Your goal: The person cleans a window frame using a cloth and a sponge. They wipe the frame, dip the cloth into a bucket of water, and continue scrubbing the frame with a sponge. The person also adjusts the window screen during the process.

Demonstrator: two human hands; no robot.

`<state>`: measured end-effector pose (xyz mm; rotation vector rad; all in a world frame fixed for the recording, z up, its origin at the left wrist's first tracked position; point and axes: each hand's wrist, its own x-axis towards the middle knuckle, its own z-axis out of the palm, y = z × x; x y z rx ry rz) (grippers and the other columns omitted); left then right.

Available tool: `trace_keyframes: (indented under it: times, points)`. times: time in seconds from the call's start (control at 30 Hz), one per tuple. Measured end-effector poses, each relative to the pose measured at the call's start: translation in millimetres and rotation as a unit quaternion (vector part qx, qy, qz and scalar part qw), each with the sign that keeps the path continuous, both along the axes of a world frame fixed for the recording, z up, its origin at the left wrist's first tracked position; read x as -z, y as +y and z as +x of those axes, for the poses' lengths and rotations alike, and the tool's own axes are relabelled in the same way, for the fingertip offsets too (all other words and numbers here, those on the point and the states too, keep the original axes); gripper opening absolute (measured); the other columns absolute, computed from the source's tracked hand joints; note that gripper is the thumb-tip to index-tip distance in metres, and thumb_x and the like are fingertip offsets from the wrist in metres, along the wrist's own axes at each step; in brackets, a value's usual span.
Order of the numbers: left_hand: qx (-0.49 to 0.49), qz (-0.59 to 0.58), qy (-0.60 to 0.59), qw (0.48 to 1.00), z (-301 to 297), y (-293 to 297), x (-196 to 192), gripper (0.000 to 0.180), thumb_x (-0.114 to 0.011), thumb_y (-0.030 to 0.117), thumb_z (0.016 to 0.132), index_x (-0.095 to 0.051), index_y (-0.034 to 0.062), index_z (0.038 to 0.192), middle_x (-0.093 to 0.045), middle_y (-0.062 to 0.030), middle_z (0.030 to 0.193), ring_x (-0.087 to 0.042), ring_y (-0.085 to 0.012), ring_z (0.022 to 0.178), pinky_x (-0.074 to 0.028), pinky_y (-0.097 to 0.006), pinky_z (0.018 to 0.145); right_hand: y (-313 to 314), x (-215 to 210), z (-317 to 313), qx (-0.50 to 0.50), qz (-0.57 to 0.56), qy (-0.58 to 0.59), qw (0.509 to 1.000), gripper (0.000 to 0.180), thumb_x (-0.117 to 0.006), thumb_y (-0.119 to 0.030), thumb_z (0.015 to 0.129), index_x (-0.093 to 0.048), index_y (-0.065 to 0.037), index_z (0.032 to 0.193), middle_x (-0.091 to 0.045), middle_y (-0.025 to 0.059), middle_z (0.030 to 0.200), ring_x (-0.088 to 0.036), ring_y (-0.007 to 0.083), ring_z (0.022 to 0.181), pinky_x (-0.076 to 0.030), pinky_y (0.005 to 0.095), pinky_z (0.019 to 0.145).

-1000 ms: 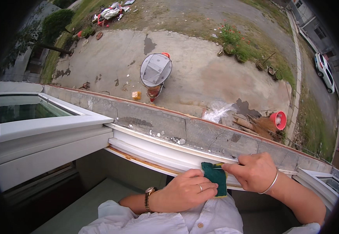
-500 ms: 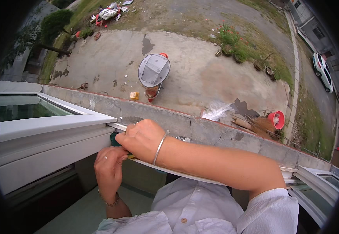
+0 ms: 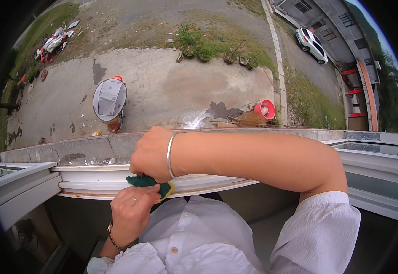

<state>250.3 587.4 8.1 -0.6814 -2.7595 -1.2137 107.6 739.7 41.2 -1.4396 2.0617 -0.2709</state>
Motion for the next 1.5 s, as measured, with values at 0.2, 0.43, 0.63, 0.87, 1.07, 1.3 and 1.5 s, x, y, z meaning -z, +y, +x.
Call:
trace_keyframes:
  times: [0.2,0.43,0.63,0.87,1.07,1.3,1.5]
  points:
    - [0.212,0.049,0.057,0.974,-8,112,23,0.014,-0.063,0.007,0.078,-0.066,0.004,0.091,-0.073,-0.0084,0.105,-0.07,-0.0203,0.096,-0.054,-0.032,0.086,119,-29,12,0.021,0.215,0.022,0.976,0.014,-0.065,-0.017,0.077,-0.073,-0.018,0.089,-0.071,0.0091,0.076,-0.07,0.0303,0.076,-0.052,0.042,0.062]
    - [0.267,0.079,0.097,0.955,0,249,43,0.011,-0.059,0.01,0.082,-0.061,0.0009,0.088,-0.071,-0.0159,0.101,-0.069,-0.0253,0.096,-0.052,-0.035,0.092,194,-17,31,-0.008,0.464,0.088,0.881,0.012,-0.066,-0.018,0.075,-0.073,-0.018,0.085,-0.07,0.0092,0.076,-0.07,0.0302,0.077,-0.052,0.0428,0.064]
    - [0.32,0.054,0.052,0.944,-3,250,35,0.008,-0.061,0.011,0.079,-0.057,0.004,0.079,-0.068,-0.0148,0.086,-0.067,-0.025,0.084,-0.052,-0.033,0.08,234,-34,30,0.045,0.338,0.046,0.939,0.01,-0.071,-0.022,0.075,-0.072,-0.018,0.084,-0.067,0.0062,0.072,-0.068,0.0294,0.072,-0.051,0.0426,0.061]
    - [0.302,0.087,0.059,0.948,-12,199,32,0.007,-0.061,0.01,0.08,-0.058,0.0039,0.082,-0.068,-0.0121,0.086,-0.067,-0.0235,0.086,-0.052,-0.033,0.078,227,-40,31,0.132,0.255,-0.001,0.958,0.01,-0.067,-0.022,0.082,-0.072,-0.018,0.089,-0.069,0.007,0.078,-0.067,0.0303,0.078,-0.051,0.0439,0.065]
    - [0.291,0.091,0.013,0.952,-26,116,22,0.011,-0.063,0.008,0.079,-0.062,0.0046,0.089,-0.07,-0.0085,0.088,-0.068,-0.0236,0.085,-0.052,-0.034,0.077,190,-22,31,0.168,0.1,-0.026,0.98,0.014,-0.066,-0.024,0.086,-0.071,-0.017,0.097,-0.067,0.005,0.082,-0.065,0.0303,0.076,-0.049,0.043,0.062]
    - [0.099,0.191,-0.118,0.969,-41,50,3,0.006,-0.067,0.004,0.087,-0.062,0.002,0.09,-0.073,-0.0106,0.089,-0.07,-0.0261,0.077,-0.054,-0.032,0.071,130,-8,50,0.275,-0.018,0.005,0.961,0.015,-0.064,-0.025,0.09,-0.07,-0.015,0.099,-0.068,0.006,0.087,-0.065,0.0311,0.08,-0.05,0.0439,0.065]
    - [0.063,0.28,-0.08,0.955,-30,59,3,0.007,-0.059,0.007,0.097,-0.057,-0.0001,0.098,-0.073,-0.0171,0.096,-0.069,-0.0216,0.077,-0.054,-0.028,0.069,176,-36,92,0.46,-0.092,0.056,0.881,0.015,-0.064,-0.02,0.09,-0.071,-0.012,0.101,-0.07,0.0096,0.087,-0.066,0.0306,0.078,-0.052,0.0406,0.067]
